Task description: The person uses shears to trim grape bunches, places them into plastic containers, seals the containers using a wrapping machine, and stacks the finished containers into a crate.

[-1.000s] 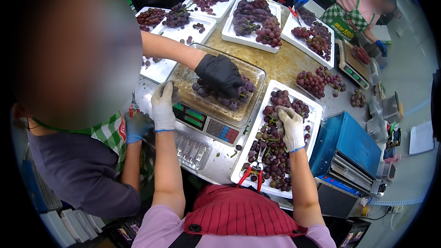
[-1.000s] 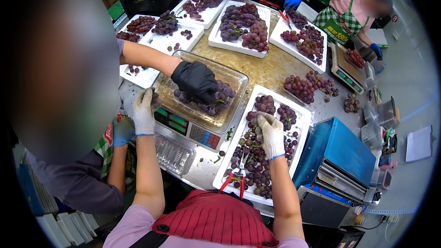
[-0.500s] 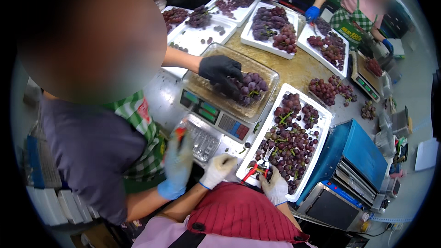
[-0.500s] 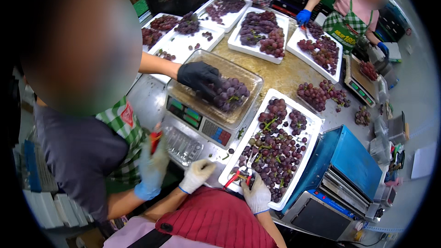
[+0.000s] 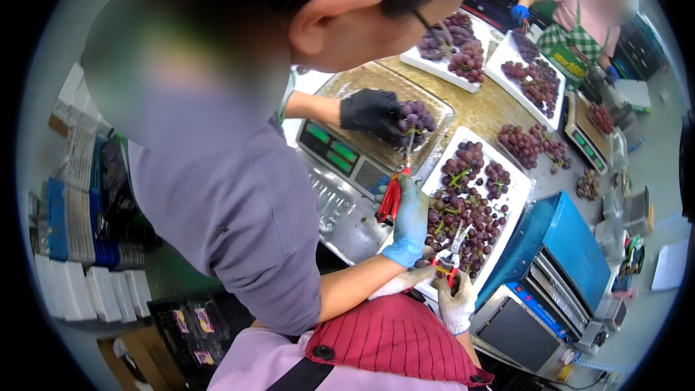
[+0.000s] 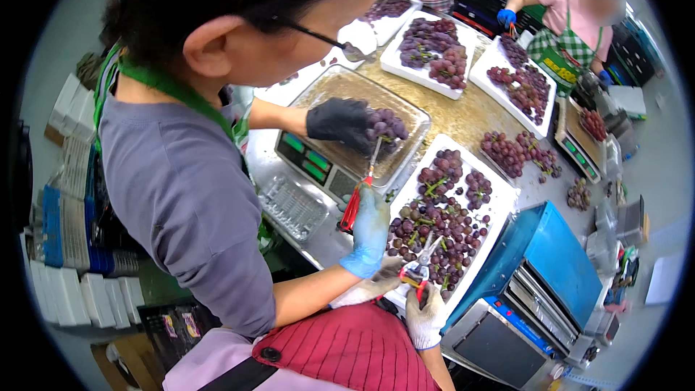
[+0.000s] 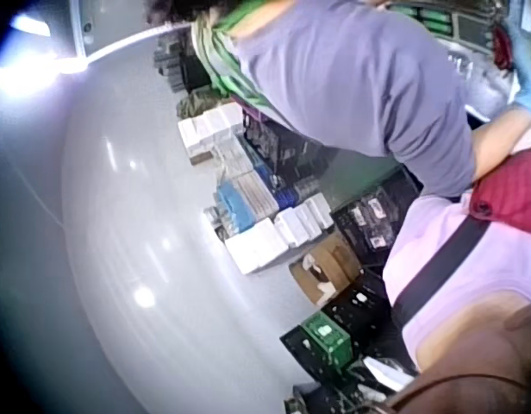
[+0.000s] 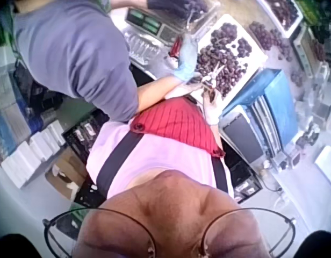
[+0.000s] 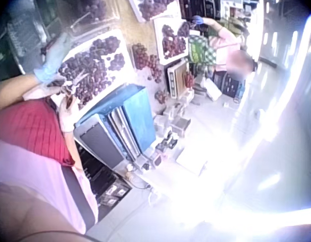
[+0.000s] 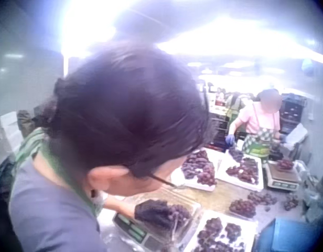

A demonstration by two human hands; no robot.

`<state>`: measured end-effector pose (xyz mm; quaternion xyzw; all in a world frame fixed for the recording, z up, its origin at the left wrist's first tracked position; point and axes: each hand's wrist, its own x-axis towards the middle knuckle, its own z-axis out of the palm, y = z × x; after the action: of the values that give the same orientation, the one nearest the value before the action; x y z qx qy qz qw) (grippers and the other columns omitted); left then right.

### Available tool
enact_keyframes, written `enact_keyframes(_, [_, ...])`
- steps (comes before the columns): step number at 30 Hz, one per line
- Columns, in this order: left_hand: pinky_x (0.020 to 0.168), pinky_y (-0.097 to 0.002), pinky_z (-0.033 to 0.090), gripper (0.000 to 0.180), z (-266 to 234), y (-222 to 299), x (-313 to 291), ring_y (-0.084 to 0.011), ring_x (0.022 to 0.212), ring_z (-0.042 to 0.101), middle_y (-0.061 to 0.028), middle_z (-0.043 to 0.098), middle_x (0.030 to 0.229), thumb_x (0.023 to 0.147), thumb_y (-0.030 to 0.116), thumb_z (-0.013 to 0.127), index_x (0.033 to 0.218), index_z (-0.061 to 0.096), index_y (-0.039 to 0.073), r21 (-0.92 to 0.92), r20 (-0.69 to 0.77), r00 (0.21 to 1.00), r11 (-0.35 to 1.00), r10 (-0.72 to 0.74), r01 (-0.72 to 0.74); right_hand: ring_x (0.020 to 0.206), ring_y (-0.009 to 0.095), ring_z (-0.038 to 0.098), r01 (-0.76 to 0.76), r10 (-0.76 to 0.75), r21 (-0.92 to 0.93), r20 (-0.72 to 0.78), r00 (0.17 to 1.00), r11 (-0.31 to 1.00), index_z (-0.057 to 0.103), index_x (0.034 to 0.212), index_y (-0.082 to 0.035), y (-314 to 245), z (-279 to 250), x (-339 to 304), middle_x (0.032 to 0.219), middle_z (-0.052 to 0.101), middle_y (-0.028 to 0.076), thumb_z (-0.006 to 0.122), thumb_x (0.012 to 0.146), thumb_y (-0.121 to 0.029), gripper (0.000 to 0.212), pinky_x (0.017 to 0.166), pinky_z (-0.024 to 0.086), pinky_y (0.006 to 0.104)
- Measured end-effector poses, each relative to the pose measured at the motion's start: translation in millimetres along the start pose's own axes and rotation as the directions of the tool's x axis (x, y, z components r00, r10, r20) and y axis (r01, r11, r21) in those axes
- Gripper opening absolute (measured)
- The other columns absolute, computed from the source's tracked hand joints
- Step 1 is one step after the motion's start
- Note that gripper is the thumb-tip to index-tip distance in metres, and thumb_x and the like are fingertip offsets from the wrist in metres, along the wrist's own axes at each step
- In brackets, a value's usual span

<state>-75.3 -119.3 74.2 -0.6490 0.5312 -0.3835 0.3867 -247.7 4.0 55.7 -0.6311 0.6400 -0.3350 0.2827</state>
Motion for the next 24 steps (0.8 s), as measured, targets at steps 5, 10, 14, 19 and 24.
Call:
enact_keyframes(5, [0.081,-0.0334,0.05,0.033,12,63,-16,-0.0229,0.091,0.061,-0.0085,0.065,0.098,0.093,0.027,0.062,0.109,0.062,-0.001,0.771,-0.599,0.799,0.235,-0.047,0.592,0.073,0.016,0.064,-0.11,0.101,0.084,0.103,0.99,0.99,0.062,0.107,-0.001,5,-20,-14,0.085,0.066,0.01,0.073,0.075,-0.01,0.035,0.066,0.051,0.0283])
enact_keyframes(10, [0.101,-0.0327,0.041,0.037,-26,55,-114,-0.0192,0.111,0.058,-0.0135,0.064,0.116,0.1,0.023,0.053,0.124,0.055,-0.006,-0.224,-0.213,0.845,-0.866,0.49,0.446,0.101,0.021,0.062,-0.621,0.267,0.696,0.561,0.784,0.36,0.043,0.13,-0.001,16,-45,-13,0.113,0.062,0.012,0.076,0.075,-0.008,0.064,0.085,0.051,0.0316])
enact_keyframes(14, [0.1,-0.0315,0.043,0.044,-34,43,-105,-0.0182,0.115,0.056,-0.0138,0.062,0.12,0.099,0.024,0.056,0.13,0.05,-0.008,-0.432,-0.234,0.811,-0.805,0.536,0.407,0.106,0.025,0.063,-0.727,0.132,0.632,0.723,0.678,0.267,0.04,0.136,0.004,35,-57,-8,0.118,0.062,0.017,0.074,0.076,-0.008,0.07,0.091,0.052,0.0346])
enact_keyframes(19, [0.097,-0.0301,0.045,0.04,-37,63,-116,-0.0145,0.111,0.057,-0.013,0.062,0.117,0.099,0.022,0.056,0.127,0.054,-0.006,-0.354,-0.147,0.832,-0.814,0.535,0.461,0.105,0.024,0.064,-0.761,0.058,0.622,0.766,0.64,0.183,0.045,0.133,0.005,51,-56,-2,0.119,0.063,0.016,0.071,0.078,-0.007,0.062,0.092,0.051,0.0337])
enact_keyframes(24, [0.09,-0.0316,0.048,0.028,-37,71,-114,-0.0198,0.103,0.061,-0.0143,0.063,0.112,0.099,0.02,0.053,0.114,0.062,-0.003,-0.557,-0.143,0.955,-0.819,0.26,0.139,0.106,0.021,0.062,-0.754,-0.028,0.59,0.792,0.609,0.287,0.047,0.134,0.002,71,-45,3,0.117,0.064,0.013,0.072,0.08,-0.005,0.06,0.094,0.05,0.0342])
